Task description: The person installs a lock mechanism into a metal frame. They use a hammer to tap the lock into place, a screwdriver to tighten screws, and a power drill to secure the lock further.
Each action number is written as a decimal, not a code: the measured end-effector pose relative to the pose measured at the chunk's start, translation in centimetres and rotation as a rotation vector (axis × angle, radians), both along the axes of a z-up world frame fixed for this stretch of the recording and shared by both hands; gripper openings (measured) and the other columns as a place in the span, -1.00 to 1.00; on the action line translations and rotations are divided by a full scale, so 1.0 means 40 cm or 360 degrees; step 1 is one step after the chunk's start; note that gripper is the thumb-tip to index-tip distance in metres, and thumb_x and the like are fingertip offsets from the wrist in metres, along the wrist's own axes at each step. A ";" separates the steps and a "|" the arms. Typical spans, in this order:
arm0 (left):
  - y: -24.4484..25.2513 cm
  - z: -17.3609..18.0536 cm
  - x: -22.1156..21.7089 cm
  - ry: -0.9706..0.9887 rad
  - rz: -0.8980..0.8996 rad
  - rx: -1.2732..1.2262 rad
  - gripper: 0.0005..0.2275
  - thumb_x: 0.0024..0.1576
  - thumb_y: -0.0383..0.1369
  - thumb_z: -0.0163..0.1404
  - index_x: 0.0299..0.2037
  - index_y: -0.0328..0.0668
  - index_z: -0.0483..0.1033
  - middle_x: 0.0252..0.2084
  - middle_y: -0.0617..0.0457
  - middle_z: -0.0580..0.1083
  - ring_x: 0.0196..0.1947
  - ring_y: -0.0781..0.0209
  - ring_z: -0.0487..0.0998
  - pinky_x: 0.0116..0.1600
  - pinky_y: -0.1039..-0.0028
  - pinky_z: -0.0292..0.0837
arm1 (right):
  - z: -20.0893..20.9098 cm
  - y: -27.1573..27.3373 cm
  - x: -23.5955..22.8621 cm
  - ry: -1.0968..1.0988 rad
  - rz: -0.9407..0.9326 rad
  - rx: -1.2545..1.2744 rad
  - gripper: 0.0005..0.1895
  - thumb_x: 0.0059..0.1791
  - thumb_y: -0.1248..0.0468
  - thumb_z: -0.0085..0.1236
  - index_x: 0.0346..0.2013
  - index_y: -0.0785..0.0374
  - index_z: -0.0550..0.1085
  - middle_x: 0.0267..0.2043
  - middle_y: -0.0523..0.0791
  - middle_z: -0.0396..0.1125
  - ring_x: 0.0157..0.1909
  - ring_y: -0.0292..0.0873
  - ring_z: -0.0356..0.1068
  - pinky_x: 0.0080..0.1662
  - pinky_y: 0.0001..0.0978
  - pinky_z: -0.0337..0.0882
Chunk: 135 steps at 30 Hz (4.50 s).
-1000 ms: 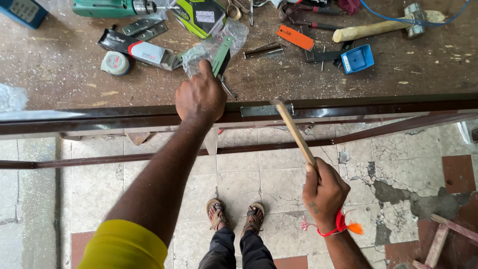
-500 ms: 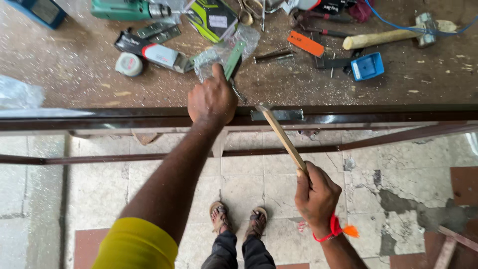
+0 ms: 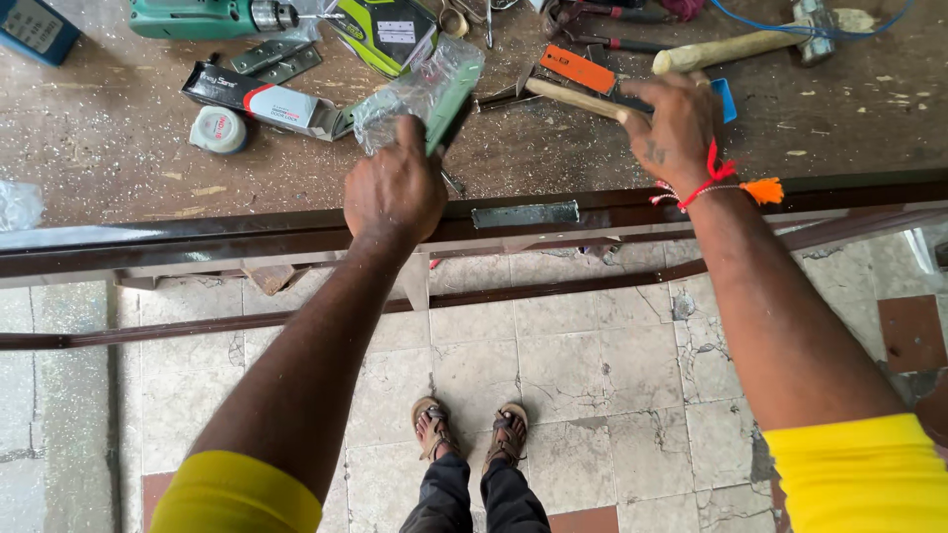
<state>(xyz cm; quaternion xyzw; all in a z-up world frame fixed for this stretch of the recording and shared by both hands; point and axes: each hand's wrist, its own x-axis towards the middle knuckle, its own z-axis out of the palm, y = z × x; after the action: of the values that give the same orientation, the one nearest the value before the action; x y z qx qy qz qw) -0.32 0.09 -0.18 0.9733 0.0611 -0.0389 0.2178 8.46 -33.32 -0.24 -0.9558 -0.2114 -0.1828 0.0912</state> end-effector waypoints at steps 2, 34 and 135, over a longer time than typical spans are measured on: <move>0.002 -0.005 -0.016 -0.0276 -0.0250 -0.0082 -0.73 0.36 -0.13 -0.19 0.09 -0.09 0.26 -0.28 -0.17 0.57 -0.48 -0.08 0.61 -0.47 0.12 0.47 | 0.037 0.037 -0.034 0.0134 0.0383 0.0648 -0.47 0.03 0.00 0.24 0.22 0.19 0.49 0.21 0.02 0.40 0.21 0.01 0.36 0.12 -0.21 0.41; 0.003 -0.070 -0.026 -0.1418 -0.1545 0.0040 -0.78 0.17 -0.43 0.17 0.01 -0.18 0.61 -0.07 -0.04 0.60 -0.13 0.13 0.66 0.04 0.33 0.56 | -0.085 0.087 -0.187 0.0021 0.0791 0.0674 -0.71 -0.08 0.44 0.26 -0.06 0.37 0.56 -0.15 -0.06 0.48 -0.21 -0.24 0.45 -0.15 -0.48 0.44; -0.020 -0.039 -0.019 -0.1466 -0.1340 0.0230 -0.81 0.05 -0.23 0.22 -0.19 -0.05 0.74 -0.19 0.08 0.67 -0.21 0.25 0.71 0.03 0.34 0.60 | -0.062 0.061 -0.108 0.0198 0.1159 0.0664 -0.78 -0.13 0.43 0.34 -0.19 0.32 0.65 -0.15 -0.03 0.54 -0.03 -0.18 0.50 0.09 -0.38 0.45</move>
<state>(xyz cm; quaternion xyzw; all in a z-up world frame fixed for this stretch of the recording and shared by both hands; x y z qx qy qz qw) -1.08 -0.70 -1.74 0.8430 -0.4252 0.3063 0.1214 4.14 -30.88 -2.71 -0.7889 -0.4879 -0.1194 0.3540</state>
